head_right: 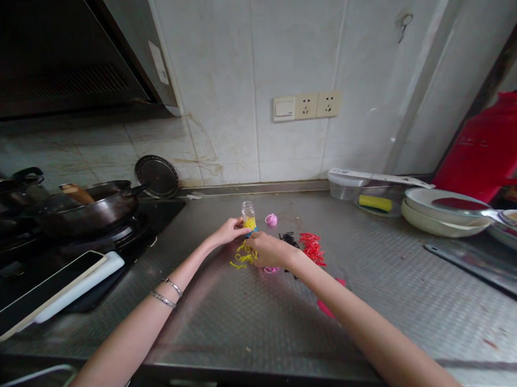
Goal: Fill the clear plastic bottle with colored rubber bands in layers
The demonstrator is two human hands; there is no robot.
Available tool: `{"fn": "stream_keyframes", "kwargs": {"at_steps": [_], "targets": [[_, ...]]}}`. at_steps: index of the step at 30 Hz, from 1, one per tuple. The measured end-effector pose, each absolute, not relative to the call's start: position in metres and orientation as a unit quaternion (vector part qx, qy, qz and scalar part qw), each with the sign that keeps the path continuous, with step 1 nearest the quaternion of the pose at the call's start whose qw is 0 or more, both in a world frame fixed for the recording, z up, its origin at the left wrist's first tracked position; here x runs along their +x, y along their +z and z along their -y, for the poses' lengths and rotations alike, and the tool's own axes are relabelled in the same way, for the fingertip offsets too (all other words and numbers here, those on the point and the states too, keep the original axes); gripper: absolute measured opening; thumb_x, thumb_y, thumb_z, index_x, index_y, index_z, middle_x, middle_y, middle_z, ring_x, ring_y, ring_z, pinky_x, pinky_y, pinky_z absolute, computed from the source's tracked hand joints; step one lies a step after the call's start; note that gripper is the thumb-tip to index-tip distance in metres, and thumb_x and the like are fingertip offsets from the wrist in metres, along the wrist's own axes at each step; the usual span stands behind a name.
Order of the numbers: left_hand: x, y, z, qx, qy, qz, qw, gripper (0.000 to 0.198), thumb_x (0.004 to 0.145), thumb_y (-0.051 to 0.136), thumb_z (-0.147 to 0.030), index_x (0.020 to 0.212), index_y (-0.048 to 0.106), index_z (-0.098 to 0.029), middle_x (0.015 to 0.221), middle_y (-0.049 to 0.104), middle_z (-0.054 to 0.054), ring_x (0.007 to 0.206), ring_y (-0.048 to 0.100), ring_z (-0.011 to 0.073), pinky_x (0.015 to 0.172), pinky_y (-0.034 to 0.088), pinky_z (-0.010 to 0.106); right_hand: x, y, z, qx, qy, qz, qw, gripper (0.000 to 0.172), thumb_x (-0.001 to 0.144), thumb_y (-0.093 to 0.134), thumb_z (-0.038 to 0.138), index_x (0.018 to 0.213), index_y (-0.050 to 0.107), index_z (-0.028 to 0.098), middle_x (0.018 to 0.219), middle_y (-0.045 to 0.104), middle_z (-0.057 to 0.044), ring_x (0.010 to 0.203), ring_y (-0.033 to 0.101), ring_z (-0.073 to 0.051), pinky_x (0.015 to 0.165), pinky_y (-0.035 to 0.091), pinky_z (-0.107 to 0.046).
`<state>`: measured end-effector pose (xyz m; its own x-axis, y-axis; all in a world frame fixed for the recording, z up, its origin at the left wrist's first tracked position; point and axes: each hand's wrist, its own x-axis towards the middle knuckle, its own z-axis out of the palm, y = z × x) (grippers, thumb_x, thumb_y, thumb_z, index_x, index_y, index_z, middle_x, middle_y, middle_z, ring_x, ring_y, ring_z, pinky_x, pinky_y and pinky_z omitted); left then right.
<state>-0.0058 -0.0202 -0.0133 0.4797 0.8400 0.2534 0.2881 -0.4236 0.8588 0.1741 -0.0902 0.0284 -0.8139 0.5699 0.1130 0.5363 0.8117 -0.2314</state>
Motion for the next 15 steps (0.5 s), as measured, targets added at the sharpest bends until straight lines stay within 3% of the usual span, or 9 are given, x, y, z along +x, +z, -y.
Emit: {"fn": "stream_keyframes", "kwargs": {"at_steps": [8, 15], "targets": [[-0.006, -0.016, 0.018, 0.755, 0.360, -0.377, 0.399, 0.039, 0.069, 0.064, -0.032, 0.099, 0.059, -0.008, 0.100, 0.064, 0.011, 0.086, 0.059, 0.0186, 0.080, 0.045, 0.031, 0.172, 0.022, 0.078, -0.320, 0.072, 0.943, 0.054, 0.020, 0.071, 0.050, 0.010, 0.087, 0.062, 0.011, 0.089, 0.064, -0.011, 0.080, 0.058, -0.017, 0.069, 0.040, -0.023], [-0.005, -0.012, 0.022, 0.751, 0.360, -0.378, 0.404, 0.038, 0.069, 0.064, -0.031, 0.099, 0.059, -0.007, 0.100, 0.064, 0.012, 0.086, 0.060, 0.0200, 0.082, 0.044, 0.034, 0.166, 0.016, 0.072, -0.316, 0.047, 0.946, 0.056, 0.022, 0.070, 0.046, 0.007, 0.085, 0.063, 0.011, 0.088, 0.065, -0.012, 0.082, 0.059, -0.018, 0.071, 0.040, -0.024]]}}
